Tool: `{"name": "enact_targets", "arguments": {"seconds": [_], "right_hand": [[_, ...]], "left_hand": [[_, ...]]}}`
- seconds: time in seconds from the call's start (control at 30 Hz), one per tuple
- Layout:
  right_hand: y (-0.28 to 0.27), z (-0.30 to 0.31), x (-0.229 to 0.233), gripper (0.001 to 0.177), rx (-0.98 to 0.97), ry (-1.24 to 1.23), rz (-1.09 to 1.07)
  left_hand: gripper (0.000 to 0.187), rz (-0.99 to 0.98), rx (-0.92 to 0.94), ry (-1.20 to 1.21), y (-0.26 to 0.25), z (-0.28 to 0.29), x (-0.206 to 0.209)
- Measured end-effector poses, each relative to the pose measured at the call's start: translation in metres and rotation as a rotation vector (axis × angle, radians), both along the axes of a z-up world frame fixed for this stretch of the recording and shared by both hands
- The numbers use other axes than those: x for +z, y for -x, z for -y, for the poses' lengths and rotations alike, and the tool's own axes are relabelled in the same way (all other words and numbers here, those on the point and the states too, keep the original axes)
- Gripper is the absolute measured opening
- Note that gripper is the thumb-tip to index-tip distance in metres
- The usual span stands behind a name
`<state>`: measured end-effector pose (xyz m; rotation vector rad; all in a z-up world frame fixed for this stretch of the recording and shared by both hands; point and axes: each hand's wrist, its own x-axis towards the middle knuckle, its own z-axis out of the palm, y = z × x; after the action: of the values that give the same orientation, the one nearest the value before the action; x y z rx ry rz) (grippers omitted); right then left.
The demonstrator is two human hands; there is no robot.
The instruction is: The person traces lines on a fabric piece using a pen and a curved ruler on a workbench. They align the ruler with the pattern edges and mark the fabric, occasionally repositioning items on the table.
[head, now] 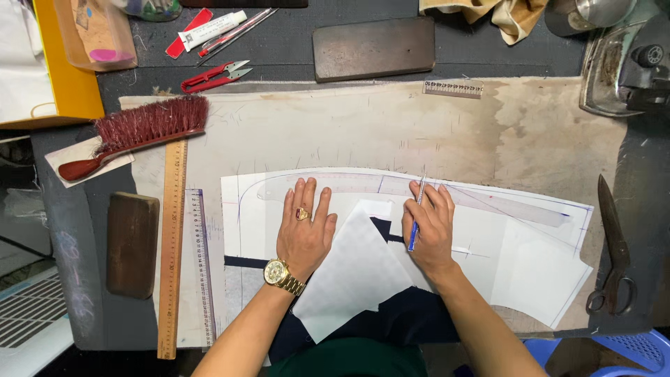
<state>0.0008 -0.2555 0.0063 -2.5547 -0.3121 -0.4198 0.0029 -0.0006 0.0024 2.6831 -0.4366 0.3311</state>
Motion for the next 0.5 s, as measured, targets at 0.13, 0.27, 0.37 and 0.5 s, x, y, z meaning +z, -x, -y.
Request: {"name": "enact_targets", "arguments": {"seconds": [0.13,0.27,0.37,0.5], "right_hand": [[0.0002,0.0015,-0.0029,0.011,0.004,0.006,-0.004],[0.0004,0.0017,-0.0055,0.012,0.009,-0.015,-0.023],[0.0003,0.0028,-0.0067,0.012,0.017,-0.032,-0.029],[0.0015,0.0047,-0.0091,0.012,0.030,-0.095,-0.044]], "left_hand": [[0.044,0.008,0.014,-0.026,-0.0015,0.0015,-0.0001],[0.045,0.002,0.017,-0.029,-0.0018,0.0009,0.0002],[0.045,0.006,0.024,-0.032,-0.0028,0.0019,0.0010],[0.045,0.010,0.028,-0.028,-0.0031,0.0026,0.0005]]}}
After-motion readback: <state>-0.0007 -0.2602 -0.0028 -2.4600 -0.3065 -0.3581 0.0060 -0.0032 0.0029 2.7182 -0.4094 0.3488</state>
